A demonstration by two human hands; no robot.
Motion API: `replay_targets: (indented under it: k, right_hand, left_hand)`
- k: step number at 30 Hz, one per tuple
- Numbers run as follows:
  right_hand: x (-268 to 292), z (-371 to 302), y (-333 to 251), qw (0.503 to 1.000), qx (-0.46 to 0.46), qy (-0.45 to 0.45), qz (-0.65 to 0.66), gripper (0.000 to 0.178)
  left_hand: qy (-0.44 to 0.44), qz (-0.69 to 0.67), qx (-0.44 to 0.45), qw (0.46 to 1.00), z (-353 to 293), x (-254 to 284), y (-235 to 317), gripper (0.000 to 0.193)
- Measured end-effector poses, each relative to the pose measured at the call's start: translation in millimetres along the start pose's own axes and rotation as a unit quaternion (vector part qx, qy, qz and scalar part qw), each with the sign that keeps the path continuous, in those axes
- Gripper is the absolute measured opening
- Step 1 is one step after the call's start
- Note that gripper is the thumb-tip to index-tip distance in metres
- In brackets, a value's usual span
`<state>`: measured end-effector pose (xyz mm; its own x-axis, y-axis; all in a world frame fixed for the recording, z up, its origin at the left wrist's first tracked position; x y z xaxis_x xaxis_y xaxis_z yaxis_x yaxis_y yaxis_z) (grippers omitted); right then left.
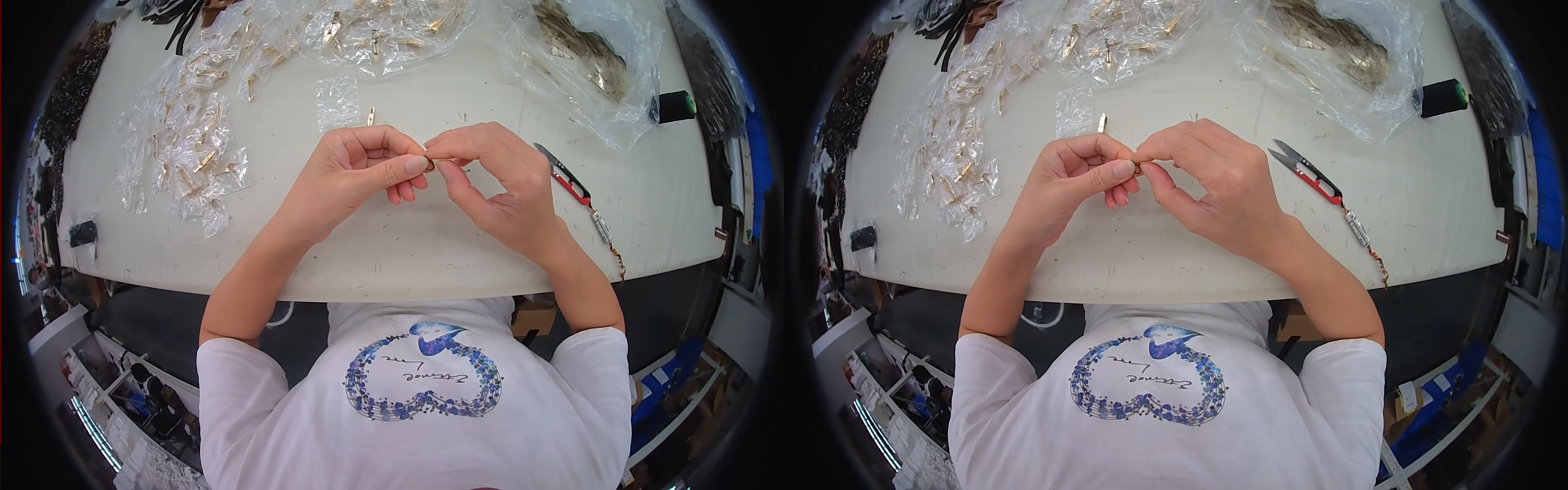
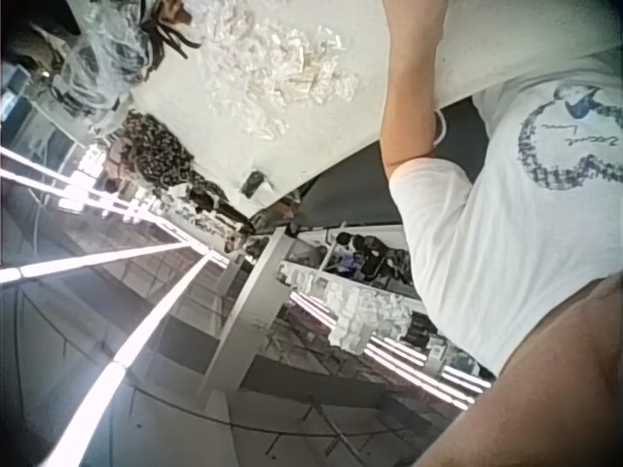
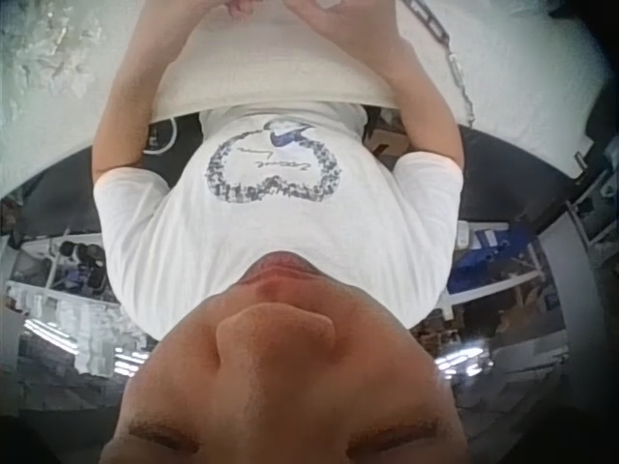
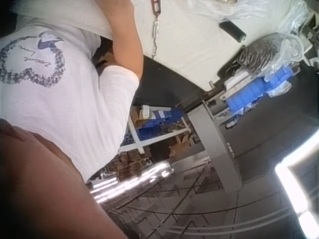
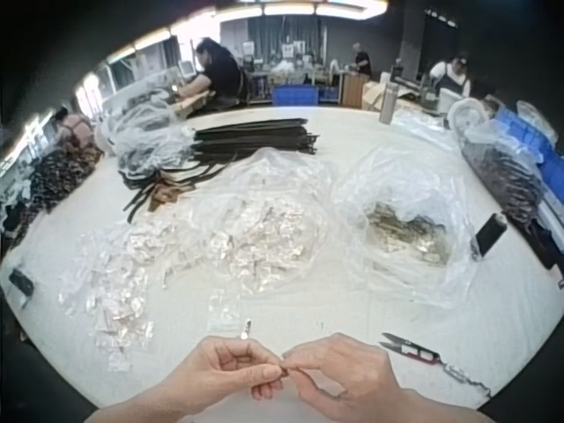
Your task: Manually thread a wire through a small plastic and metal components to assemble a decorative or functional item.
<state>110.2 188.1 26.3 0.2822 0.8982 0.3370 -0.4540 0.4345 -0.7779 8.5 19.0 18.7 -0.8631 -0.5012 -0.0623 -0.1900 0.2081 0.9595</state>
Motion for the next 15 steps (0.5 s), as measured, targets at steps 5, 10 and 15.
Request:
replay_targets:
  k: [5, 10, 15]
  right_hand:
    - [0.8, 0.8, 1.4, 0.994, -0.066, 0.024, 0.088, 0.020]
    - [3.0, -0.2, 0.3, 0.999, -0.019, -0.020, 0.043, 0.020]
    - [2.6, 0.8, -1.0, 0.999, -0.026, -0.033, 0.022, 0.017]
  left_hand:
    - [0.029, 0.052, -0.019, 0.998, -3.3, 0.5, 3.0, 0.015]
    - [-0.001, 0.053, 0.002, 0.999, -3.0, -0.4, 2.9, 0.018]
    - [-0.010, 0.043, 0.012, 0.999, -2.2, 1.0, 2.8, 0.016]
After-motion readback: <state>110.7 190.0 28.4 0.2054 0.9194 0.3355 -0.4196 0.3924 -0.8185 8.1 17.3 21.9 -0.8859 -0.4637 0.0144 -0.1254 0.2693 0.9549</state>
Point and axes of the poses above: each hand's wrist, its own z-axis towards the middle knuckle, its own x-axis out of the back of the hand, y = z × x, the point moved 2 cm from there along z, towards the middle knuckle, and after that the axes turned 13 degrees about z, right-handed, at the moved point
